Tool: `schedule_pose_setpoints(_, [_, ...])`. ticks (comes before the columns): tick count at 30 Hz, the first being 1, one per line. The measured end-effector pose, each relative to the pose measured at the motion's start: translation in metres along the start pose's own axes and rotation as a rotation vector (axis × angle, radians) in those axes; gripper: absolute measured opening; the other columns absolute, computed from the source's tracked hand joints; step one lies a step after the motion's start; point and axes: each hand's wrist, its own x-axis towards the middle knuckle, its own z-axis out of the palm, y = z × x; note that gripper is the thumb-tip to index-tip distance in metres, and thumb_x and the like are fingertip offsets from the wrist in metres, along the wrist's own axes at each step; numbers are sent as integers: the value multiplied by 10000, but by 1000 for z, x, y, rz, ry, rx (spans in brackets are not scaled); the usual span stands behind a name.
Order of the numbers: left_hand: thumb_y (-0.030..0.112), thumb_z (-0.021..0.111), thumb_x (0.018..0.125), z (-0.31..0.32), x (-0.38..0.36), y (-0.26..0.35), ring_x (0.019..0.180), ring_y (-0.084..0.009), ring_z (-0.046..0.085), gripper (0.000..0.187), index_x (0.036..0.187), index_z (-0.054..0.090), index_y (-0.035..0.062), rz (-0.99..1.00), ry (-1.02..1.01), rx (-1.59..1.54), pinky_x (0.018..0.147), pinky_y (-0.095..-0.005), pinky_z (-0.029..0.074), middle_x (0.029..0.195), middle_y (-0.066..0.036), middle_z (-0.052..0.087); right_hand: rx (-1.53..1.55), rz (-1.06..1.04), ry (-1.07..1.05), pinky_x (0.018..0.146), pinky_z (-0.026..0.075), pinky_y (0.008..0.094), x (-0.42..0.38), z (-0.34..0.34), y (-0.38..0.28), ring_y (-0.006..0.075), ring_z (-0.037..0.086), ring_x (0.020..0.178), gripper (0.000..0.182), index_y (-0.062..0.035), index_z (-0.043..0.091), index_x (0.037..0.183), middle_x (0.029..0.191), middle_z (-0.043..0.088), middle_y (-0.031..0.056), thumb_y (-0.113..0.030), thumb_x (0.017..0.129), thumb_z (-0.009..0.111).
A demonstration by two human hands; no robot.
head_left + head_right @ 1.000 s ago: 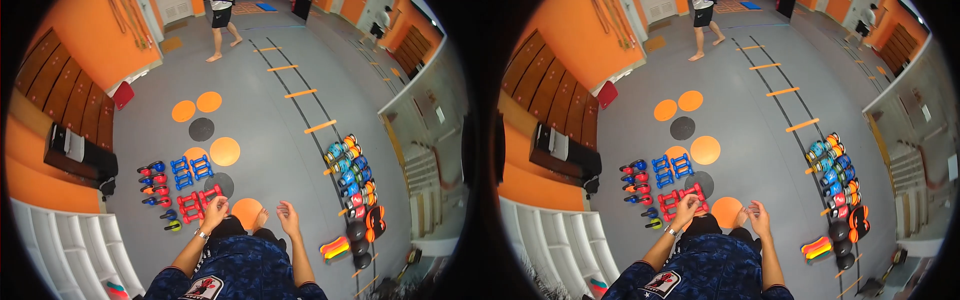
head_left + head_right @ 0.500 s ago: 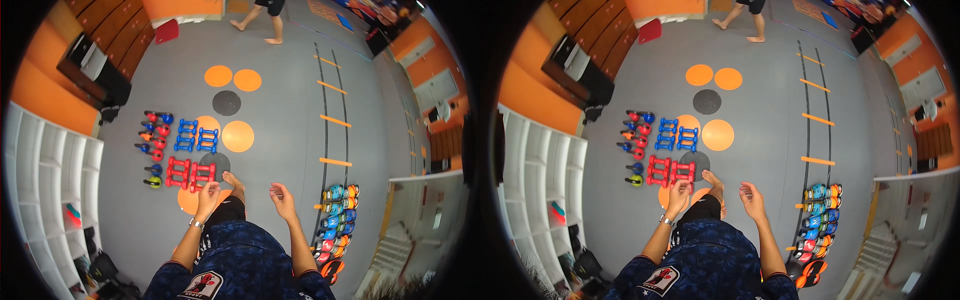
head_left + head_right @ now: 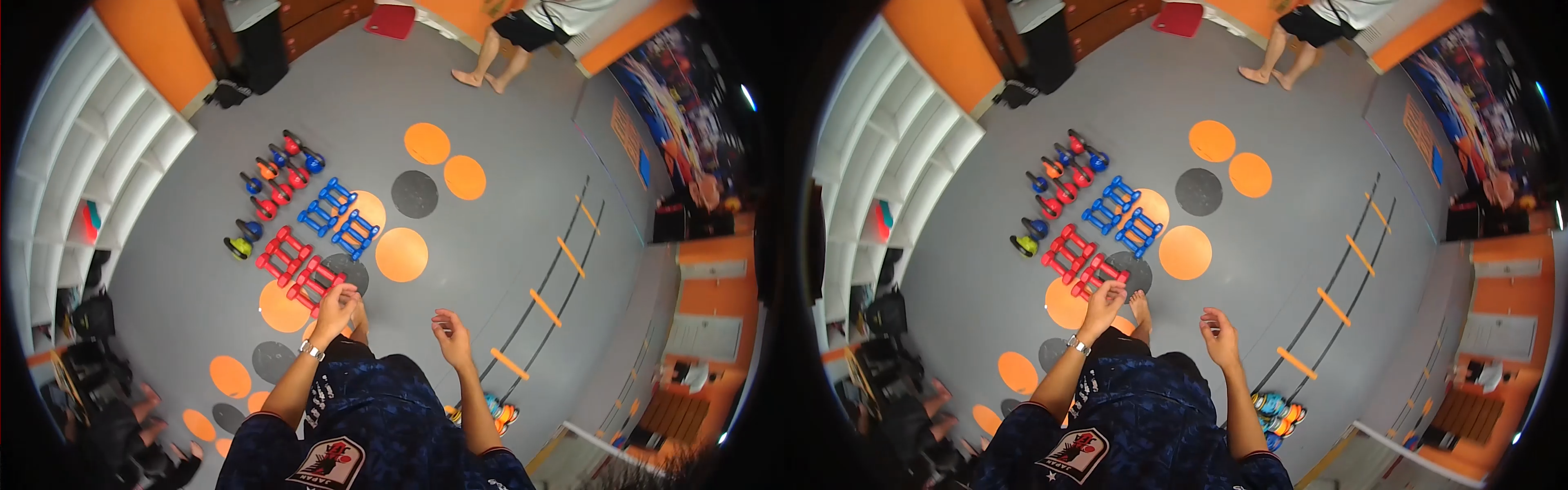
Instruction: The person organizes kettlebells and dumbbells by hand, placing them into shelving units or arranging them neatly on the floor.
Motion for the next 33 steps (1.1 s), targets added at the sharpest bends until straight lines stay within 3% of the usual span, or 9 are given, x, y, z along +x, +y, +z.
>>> schedule_pose_setpoints(11, [130,664,899,-6,41,16,833,-174,669,210,1075,632,21,-101,317,-87,704,-316,549,912,-86,693,11,-88,-254,761,548,307,155,-6,-41,168,652,917,330,-46,574,1239,1042,673,85,-68,917,637])
schedule_pose_setpoints(18, [135,654,919,32,74,34,828,-135,643,206,1089,625,23,-125,632,-139,712,-294,535,918,-64,681,-45,-224,-608,780,526,303,292,-19,-60,185,646,935,374,-23,517,1290,1092,642,114,-46,928,605])
schedule_pose_setpoints(23, [140,656,925,77,89,52,795,-118,650,143,996,659,16,-321,764,-423,702,-281,521,844,-50,689,-31,-33,-723,793,540,326,377,-32,-100,206,654,945,345,-46,519,1287,1106,647,119,-74,948,579])
schedule_pose_setpoints(27, [152,657,927,106,93,85,797,-122,656,171,1030,658,16,-316,826,-253,702,-278,526,862,-68,701,-30,39,-734,789,536,340,446,-31,-94,202,655,934,323,-48,518,1281,1106,646,123,-89,961,541])
schedule_pose_setpoints(33, [178,659,932,135,90,88,796,-123,652,228,1085,648,10,-358,895,-335,702,-280,528,881,-86,697,-98,116,-756,774,536,331,473,-11,-92,196,650,913,324,-40,519,1265,1093,643,120,-71,943,548])
